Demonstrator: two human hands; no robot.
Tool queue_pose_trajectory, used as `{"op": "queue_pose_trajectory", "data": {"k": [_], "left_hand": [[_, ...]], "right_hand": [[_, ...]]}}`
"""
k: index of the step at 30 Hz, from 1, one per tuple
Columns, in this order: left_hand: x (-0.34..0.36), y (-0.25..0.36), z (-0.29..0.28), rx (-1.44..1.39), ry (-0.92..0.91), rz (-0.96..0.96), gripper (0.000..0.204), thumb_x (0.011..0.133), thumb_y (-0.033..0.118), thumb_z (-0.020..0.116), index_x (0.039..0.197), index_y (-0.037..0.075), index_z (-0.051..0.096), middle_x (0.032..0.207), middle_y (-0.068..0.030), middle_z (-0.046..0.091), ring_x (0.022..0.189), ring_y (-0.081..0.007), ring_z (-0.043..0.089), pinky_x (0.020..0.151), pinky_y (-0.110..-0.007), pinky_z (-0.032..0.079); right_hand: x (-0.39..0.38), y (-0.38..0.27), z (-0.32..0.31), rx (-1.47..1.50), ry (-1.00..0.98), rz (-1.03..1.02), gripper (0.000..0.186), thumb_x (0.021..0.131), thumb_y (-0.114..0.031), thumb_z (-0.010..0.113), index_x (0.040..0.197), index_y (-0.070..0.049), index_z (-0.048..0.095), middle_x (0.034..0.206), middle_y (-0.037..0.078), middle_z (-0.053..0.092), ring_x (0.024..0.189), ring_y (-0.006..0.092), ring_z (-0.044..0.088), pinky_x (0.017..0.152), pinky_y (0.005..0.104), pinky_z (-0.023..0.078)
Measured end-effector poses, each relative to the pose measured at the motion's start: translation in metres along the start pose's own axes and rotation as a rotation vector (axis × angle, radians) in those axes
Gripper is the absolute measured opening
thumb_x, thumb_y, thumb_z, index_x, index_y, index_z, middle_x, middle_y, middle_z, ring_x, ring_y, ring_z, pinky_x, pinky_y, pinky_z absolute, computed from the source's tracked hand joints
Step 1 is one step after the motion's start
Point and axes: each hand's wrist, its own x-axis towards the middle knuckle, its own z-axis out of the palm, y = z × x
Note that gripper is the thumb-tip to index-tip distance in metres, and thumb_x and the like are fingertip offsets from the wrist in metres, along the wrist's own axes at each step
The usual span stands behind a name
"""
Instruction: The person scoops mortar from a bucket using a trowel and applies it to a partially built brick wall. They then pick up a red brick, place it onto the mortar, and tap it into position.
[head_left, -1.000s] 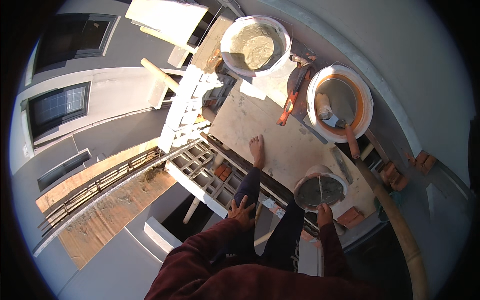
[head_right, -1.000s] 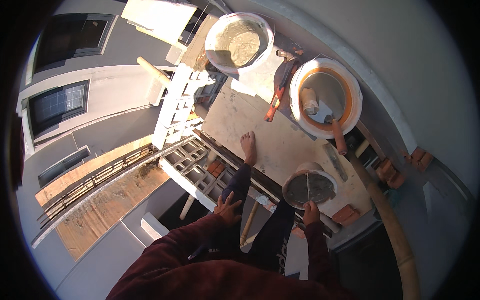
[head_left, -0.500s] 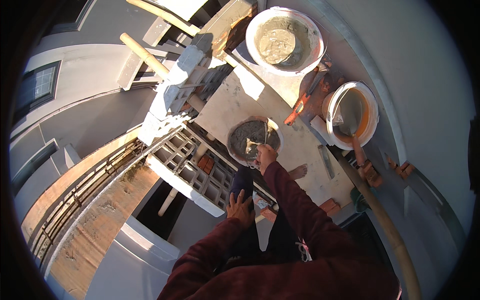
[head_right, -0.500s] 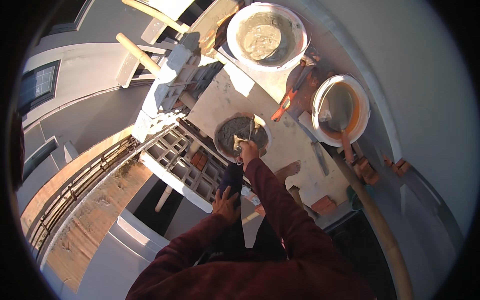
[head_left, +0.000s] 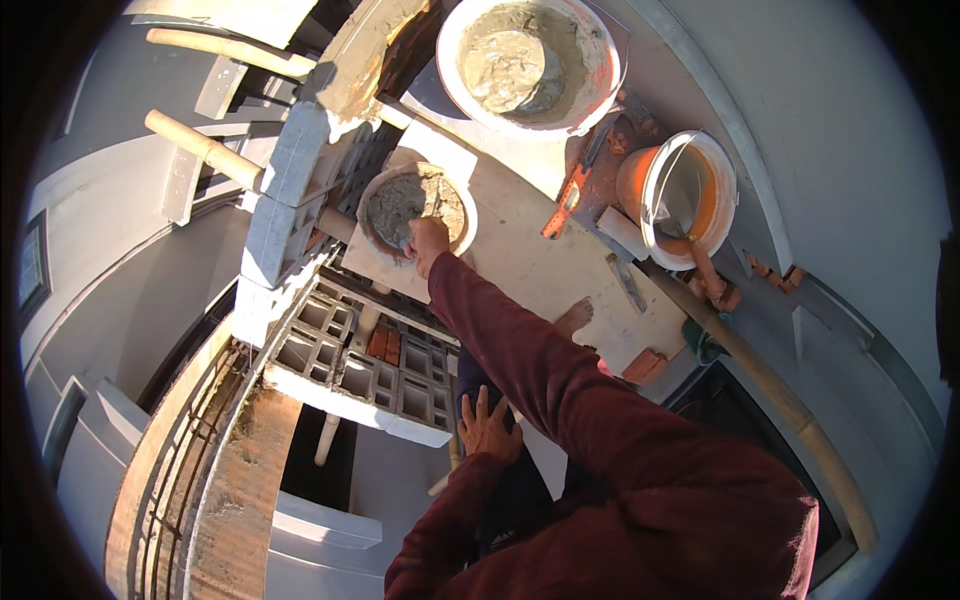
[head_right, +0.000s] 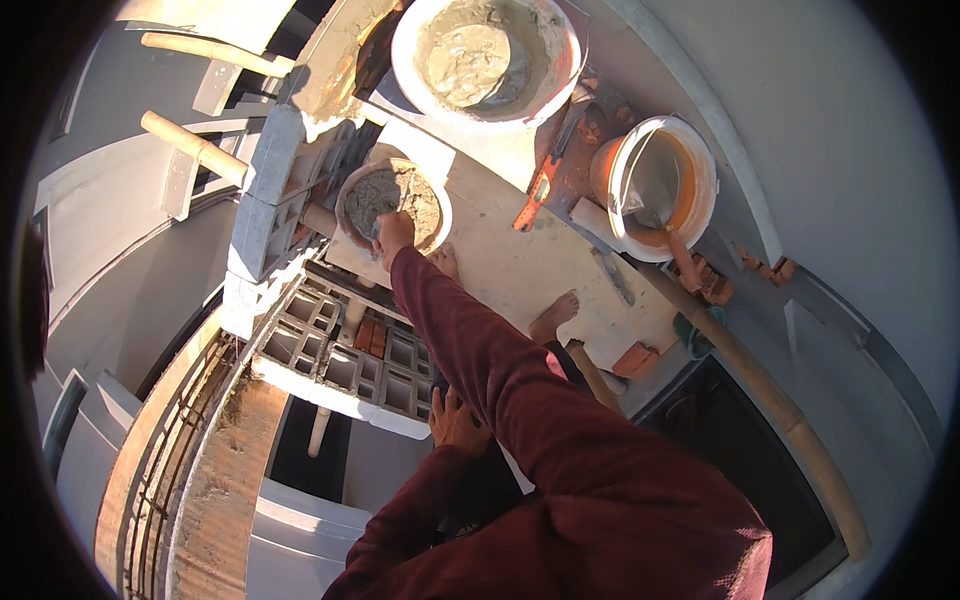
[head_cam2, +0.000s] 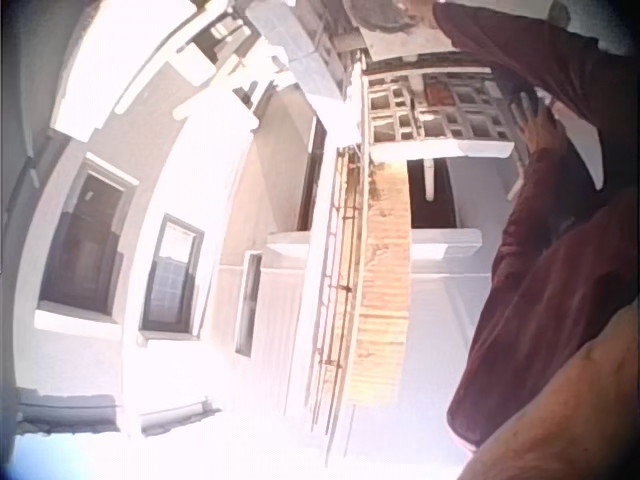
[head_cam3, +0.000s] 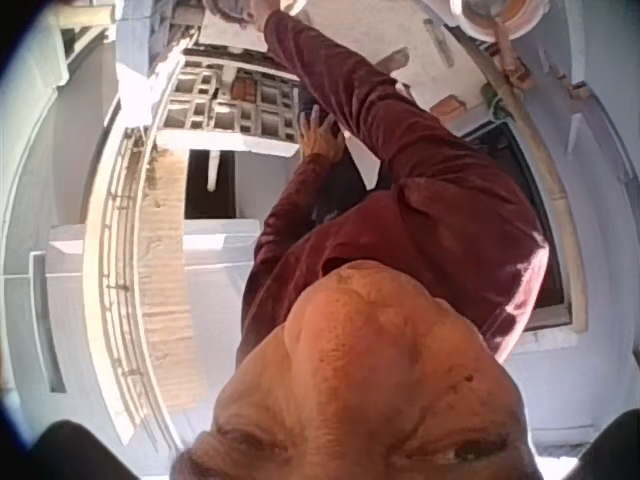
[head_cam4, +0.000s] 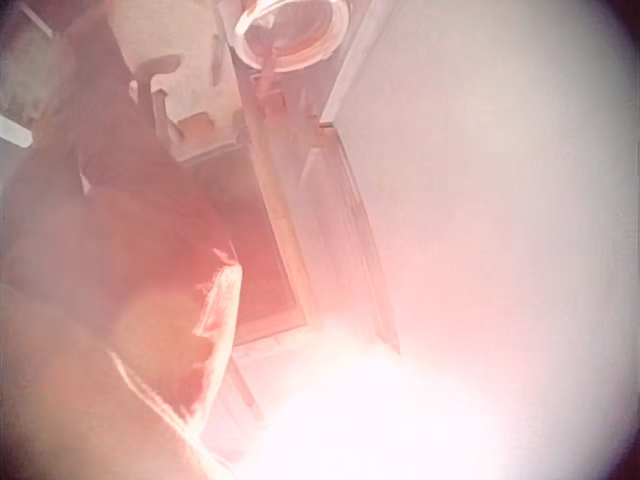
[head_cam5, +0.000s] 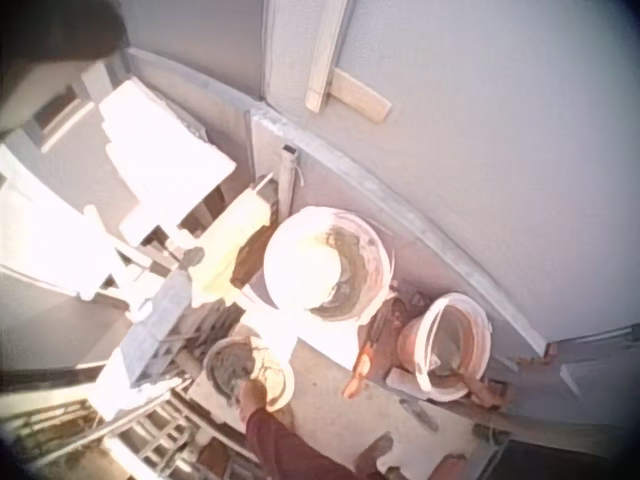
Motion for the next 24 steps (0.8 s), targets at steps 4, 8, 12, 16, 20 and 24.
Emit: {"op": "queue_pose_trajectory", "data": {"k": [4, 8, 12, 16, 20, 24], "left_hand": [[0.003, -0.004, -0.010, -0.034, 0.054, 0.033, 0.063, 0.080, 0.030, 0.069, 0.140, 0.020, 0.056, 0.160, -0.0132, 0.029, 0.150, -0.0418, 0.017, 0.119, -0.055, 0.022], [0.008, -0.011, -0.021, -0.028, 0.088, 0.073, 0.061, 0.079, 0.028, 0.071, 0.138, 0.018, 0.059, 0.160, -0.0130, 0.031, 0.149, -0.0402, 0.021, 0.118, -0.053, 0.025], [0.012, -0.013, -0.021, -0.017, 0.070, 0.068, 0.059, 0.078, 0.027, 0.072, 0.136, 0.015, 0.061, 0.159, -0.0154, 0.033, 0.147, -0.0396, 0.025, 0.119, -0.051, 0.025], [0.018, -0.006, -0.008, -0.035, 0.085, 0.056, 0.057, 0.080, 0.028, 0.069, 0.135, 0.015, 0.061, 0.158, -0.0137, 0.036, 0.147, -0.0378, 0.027, 0.117, -0.053, 0.028], [0.024, 0.002, 0.007, -0.085, 0.124, 0.001, 0.058, 0.082, 0.034, 0.066, 0.135, 0.012, 0.061, 0.157, -0.0151, 0.038, 0.146, -0.0373, 0.028, 0.118, -0.049, 0.027], [0.022, 0.012, 0.024, -0.092, 0.108, -0.057, 0.059, 0.083, 0.039, 0.066, 0.135, 0.011, 0.061, 0.156, -0.0169, 0.038, 0.145, -0.0359, 0.031, 0.120, -0.045, 0.026]], "right_hand": [[0.034, -0.009, -0.012, -0.065, -0.122, -0.084, 0.022, 0.098, -0.031, 0.053, 0.105, -0.010, 0.056, 0.090, 0.007, 0.056, 0.073, 0.0231, 0.055, 0.057, 0.0380, 0.051], [0.060, -0.019, -0.085, -0.828, -0.016, -0.317, 0.027, 0.089, -0.028, 0.060, 0.104, -0.006, 0.064, 0.102, 0.013, 0.066, 0.092, 0.0284, 0.064, 0.075, 0.0386, 0.053], [-0.005, -0.044, -0.151, -1.574, -0.039, -0.657, 0.025, 0.088, -0.012, 0.059, 0.112, -0.004, 0.064, 0.109, 0.020, 0.067, 0.105, 0.0345, 0.065, 0.089, 0.0432, 0.052], [-0.144, -0.136, -0.255, -1.480, 0.062, -1.367, 0.032, 0.084, -0.012, 0.060, 0.115, -0.004, 0.065, 0.114, 0.014, 0.065, 0.109, 0.0339, 0.059, 0.095, 0.0474, 0.044], [-0.179, -0.244, -0.358, -1.794, 0.798, -0.854, 0.048, 0.090, -0.025, 0.060, 0.134, -0.010, 0.049, 0.123, 0.018, 0.058, 0.110, 0.0424, 0.056, 0.091, 0.0544, 0.045], [-0.134, -0.279, -0.394, -1.796, 0.637, -0.541, 0.041, 0.096, -0.034, 0.057, 0.127, -0.008, 0.052, 0.124, 0.021, 0.062, 0.112, 0.0449, 0.061, 0.092, 0.0545, 0.049]]}}
